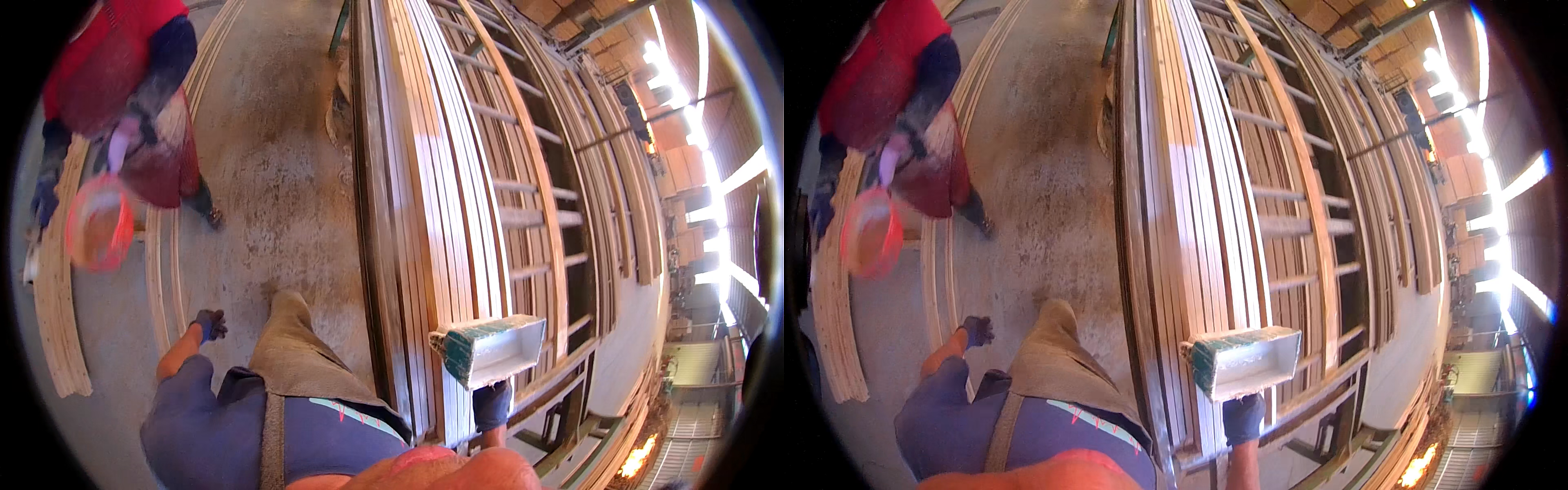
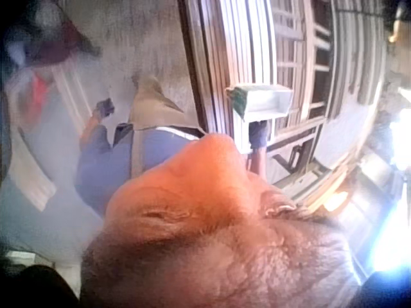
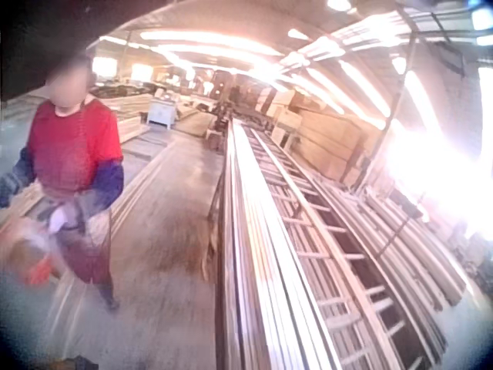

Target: The person picks up thin wooden planks from the floor and places them onto a curved wooden frame. They then use a brush to apply a white finish to the planks, repeating the process of picking up, placing, and brushing multiple planks throughout the clip.

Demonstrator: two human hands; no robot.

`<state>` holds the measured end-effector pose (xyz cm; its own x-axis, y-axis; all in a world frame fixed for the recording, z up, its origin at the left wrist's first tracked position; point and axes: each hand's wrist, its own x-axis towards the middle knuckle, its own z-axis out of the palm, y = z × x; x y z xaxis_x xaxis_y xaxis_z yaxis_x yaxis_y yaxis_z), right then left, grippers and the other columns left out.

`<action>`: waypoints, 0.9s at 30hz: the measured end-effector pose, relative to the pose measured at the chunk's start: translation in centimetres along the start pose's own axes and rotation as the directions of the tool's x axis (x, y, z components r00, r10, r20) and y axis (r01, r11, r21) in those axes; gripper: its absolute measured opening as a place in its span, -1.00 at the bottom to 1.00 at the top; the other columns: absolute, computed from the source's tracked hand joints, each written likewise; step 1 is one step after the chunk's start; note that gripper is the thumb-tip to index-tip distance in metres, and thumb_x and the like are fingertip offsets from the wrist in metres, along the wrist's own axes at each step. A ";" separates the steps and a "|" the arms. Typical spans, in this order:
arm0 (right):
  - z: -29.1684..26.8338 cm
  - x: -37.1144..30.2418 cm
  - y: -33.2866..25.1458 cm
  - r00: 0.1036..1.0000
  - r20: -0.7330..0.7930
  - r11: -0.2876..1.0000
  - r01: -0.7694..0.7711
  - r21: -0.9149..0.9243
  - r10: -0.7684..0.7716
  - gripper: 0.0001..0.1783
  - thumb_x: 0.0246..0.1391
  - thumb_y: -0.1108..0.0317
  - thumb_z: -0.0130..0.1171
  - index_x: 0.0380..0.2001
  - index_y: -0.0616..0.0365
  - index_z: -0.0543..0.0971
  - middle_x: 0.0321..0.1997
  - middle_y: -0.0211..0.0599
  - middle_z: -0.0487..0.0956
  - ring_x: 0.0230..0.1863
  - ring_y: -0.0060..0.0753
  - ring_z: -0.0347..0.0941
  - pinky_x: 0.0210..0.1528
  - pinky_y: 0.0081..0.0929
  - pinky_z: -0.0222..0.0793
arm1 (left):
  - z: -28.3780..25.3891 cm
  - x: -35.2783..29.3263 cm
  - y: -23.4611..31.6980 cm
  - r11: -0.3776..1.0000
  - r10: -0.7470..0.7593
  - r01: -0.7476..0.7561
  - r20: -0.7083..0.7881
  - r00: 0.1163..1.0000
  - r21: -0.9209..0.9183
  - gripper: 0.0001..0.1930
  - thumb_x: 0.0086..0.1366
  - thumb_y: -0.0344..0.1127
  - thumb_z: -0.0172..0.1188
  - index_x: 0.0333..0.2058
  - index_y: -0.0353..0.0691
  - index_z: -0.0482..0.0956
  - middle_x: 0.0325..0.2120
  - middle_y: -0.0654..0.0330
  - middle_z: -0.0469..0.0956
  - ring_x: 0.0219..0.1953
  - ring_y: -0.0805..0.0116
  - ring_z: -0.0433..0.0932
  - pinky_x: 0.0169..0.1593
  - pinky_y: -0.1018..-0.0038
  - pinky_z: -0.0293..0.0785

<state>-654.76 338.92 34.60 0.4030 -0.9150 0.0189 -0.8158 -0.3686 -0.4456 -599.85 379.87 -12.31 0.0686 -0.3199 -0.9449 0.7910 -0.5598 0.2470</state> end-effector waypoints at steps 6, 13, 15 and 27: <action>5.0 24.2 -10.0 0.996 0.083 0.956 0.035 -0.292 -0.011 -0.69 0.10 0.17 0.13 -0.25 0.19 0.59 -0.36 0.16 0.60 -0.25 0.23 0.54 -0.30 -0.03 0.47 | 7.9 1.5 15.6 0.998 0.002 0.009 -0.162 0.987 0.064 -0.71 0.33 -0.12 0.05 -0.24 -0.26 0.50 -0.37 0.02 0.55 -0.43 0.05 0.60 -0.48 0.20 0.45; 14.1 55.9 -23.7 0.980 0.072 0.957 0.198 -0.210 -0.187 -0.61 0.17 0.02 0.03 -0.24 0.12 0.60 -0.29 0.18 0.59 -0.18 0.27 0.51 -0.19 0.06 0.44 | 25.9 5.6 47.8 0.822 0.378 -0.443 0.237 0.895 0.359 -0.65 0.34 -0.16 0.09 -0.12 -0.38 0.49 -0.28 0.09 0.59 -0.32 0.32 0.59 -0.20 0.40 0.57; 17.2 65.1 -27.1 0.948 0.097 0.923 0.318 -0.218 -0.304 -0.62 0.19 0.04 -0.04 -0.19 0.07 0.59 -0.24 0.19 0.58 -0.15 0.27 0.49 -0.15 0.10 0.42 | 28.5 4.7 56.3 0.797 0.397 -0.493 0.314 0.863 0.348 -0.66 0.35 -0.16 0.09 -0.10 -0.35 0.50 -0.27 0.09 0.60 -0.29 0.32 0.60 -0.17 0.44 0.56; 32.4 115.9 -53.9 0.881 0.085 0.844 0.471 -0.256 -0.466 -0.65 0.16 0.20 -0.14 -0.16 0.15 0.55 -0.09 0.18 0.54 -0.05 0.26 0.46 -0.04 0.09 0.39 | 7.5 14.7 79.4 0.978 0.123 -0.160 -0.257 0.959 -0.131 -0.68 0.33 -0.12 0.12 -0.13 -0.28 0.48 -0.33 0.05 0.58 -0.41 0.09 0.60 -0.49 0.23 0.52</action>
<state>-550.62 258.05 31.82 0.7704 -0.6201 0.1479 -0.6048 -0.7843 -0.1379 -540.60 324.96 -4.96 0.3189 -0.1792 -0.9307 0.8426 -0.3961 0.3649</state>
